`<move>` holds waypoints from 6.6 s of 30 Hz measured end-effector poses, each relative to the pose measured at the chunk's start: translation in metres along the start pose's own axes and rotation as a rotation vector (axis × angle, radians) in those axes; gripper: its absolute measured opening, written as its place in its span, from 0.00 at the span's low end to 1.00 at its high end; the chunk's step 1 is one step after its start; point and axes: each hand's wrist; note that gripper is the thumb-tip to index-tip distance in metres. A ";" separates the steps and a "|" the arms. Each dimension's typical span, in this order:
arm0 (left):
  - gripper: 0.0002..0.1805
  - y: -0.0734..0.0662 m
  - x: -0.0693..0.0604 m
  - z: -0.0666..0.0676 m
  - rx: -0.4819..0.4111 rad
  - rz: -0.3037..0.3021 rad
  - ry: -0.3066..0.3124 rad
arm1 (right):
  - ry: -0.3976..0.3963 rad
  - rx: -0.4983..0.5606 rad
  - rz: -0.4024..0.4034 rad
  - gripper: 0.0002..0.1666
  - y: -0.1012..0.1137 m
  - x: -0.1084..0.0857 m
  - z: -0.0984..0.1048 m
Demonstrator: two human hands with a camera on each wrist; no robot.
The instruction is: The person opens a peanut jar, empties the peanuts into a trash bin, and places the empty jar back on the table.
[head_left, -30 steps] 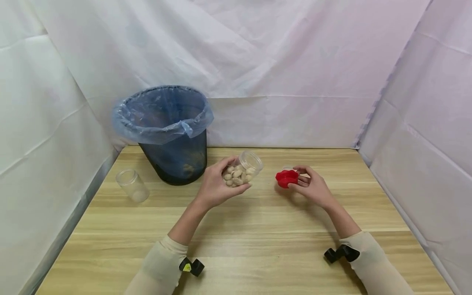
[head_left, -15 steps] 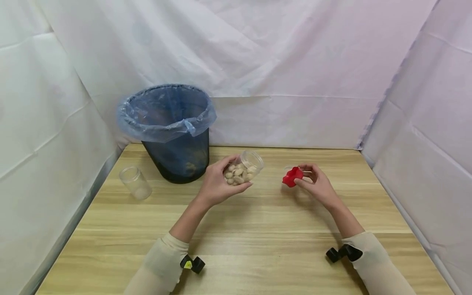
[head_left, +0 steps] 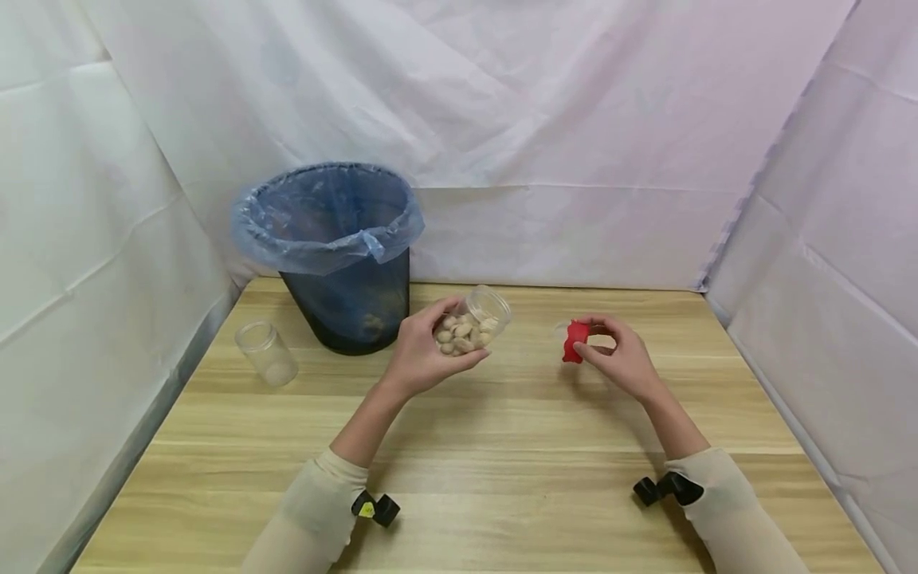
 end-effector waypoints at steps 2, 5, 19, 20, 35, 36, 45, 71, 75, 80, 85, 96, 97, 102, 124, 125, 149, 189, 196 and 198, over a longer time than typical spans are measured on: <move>0.43 0.000 0.000 0.000 0.000 0.007 0.005 | 0.022 -0.077 0.020 0.27 0.004 0.002 0.000; 0.43 0.000 0.001 -0.001 -0.004 0.016 0.009 | 0.066 -0.213 0.070 0.27 0.011 0.005 -0.003; 0.42 0.002 0.000 0.002 -0.007 0.020 0.004 | 0.231 -0.596 0.075 0.32 0.012 0.006 -0.014; 0.42 0.003 0.000 0.002 -0.007 0.021 0.004 | 0.240 -0.611 0.060 0.33 0.012 0.006 -0.015; 0.40 0.002 0.002 0.003 -0.043 0.103 0.027 | 0.266 -0.685 0.107 0.29 0.006 0.001 -0.023; 0.40 0.002 0.002 0.004 -0.051 0.107 0.031 | 0.265 -0.682 0.106 0.29 0.007 0.002 -0.023; 0.38 0.002 0.004 0.021 -0.142 0.144 0.043 | 0.136 -0.616 0.101 0.26 0.013 0.008 0.000; 0.33 -0.016 -0.003 0.095 -0.053 0.093 -0.052 | 0.032 -0.635 0.021 0.37 -0.002 -0.001 0.033; 0.31 -0.023 0.002 0.122 0.006 0.093 -0.085 | 0.034 -0.627 0.014 0.38 -0.002 0.000 0.036; 0.28 -0.026 0.012 0.155 0.016 0.101 -0.070 | 0.034 -0.631 0.004 0.38 -0.005 -0.002 0.040; 0.28 -0.026 0.022 0.186 0.080 0.124 -0.071 | 0.028 -0.630 0.008 0.37 -0.007 0.000 0.044; 0.27 -0.014 0.057 0.230 0.134 0.168 -0.006 | 0.028 -0.625 -0.015 0.36 -0.007 -0.001 0.046; 0.28 -0.012 0.060 0.234 0.135 0.176 -0.001 | 0.028 -0.626 -0.014 0.36 -0.007 -0.001 0.047; 0.30 -0.003 0.070 0.250 0.204 0.212 0.023 | 0.030 -0.635 -0.017 0.37 -0.009 -0.001 0.050; 0.39 0.028 0.107 0.293 0.575 0.180 0.244 | 0.045 -0.652 -0.025 0.37 -0.011 0.000 0.059; 0.39 0.029 0.108 0.295 0.592 0.171 0.250 | 0.046 -0.651 -0.024 0.37 -0.011 0.000 0.059; 0.38 0.037 0.125 0.297 0.744 0.114 0.389 | 0.053 -0.660 -0.035 0.37 -0.012 -0.009 0.069; 0.47 0.031 0.138 0.299 0.800 0.160 0.526 | 0.049 -0.653 -0.045 0.37 -0.012 -0.010 0.070; 0.44 0.031 0.141 0.299 0.828 0.153 0.531 | 0.049 -0.654 -0.039 0.36 -0.009 -0.011 0.068; 0.44 0.032 0.140 0.300 0.827 0.154 0.539 | 0.049 -0.652 -0.037 0.36 -0.008 -0.011 0.067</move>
Point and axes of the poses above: each hand's wrist, its own x-axis towards the middle knuckle, its own z-axis out of the back of the hand, y = z × x, and after that the axes turned 14 degrees about x, right-handed
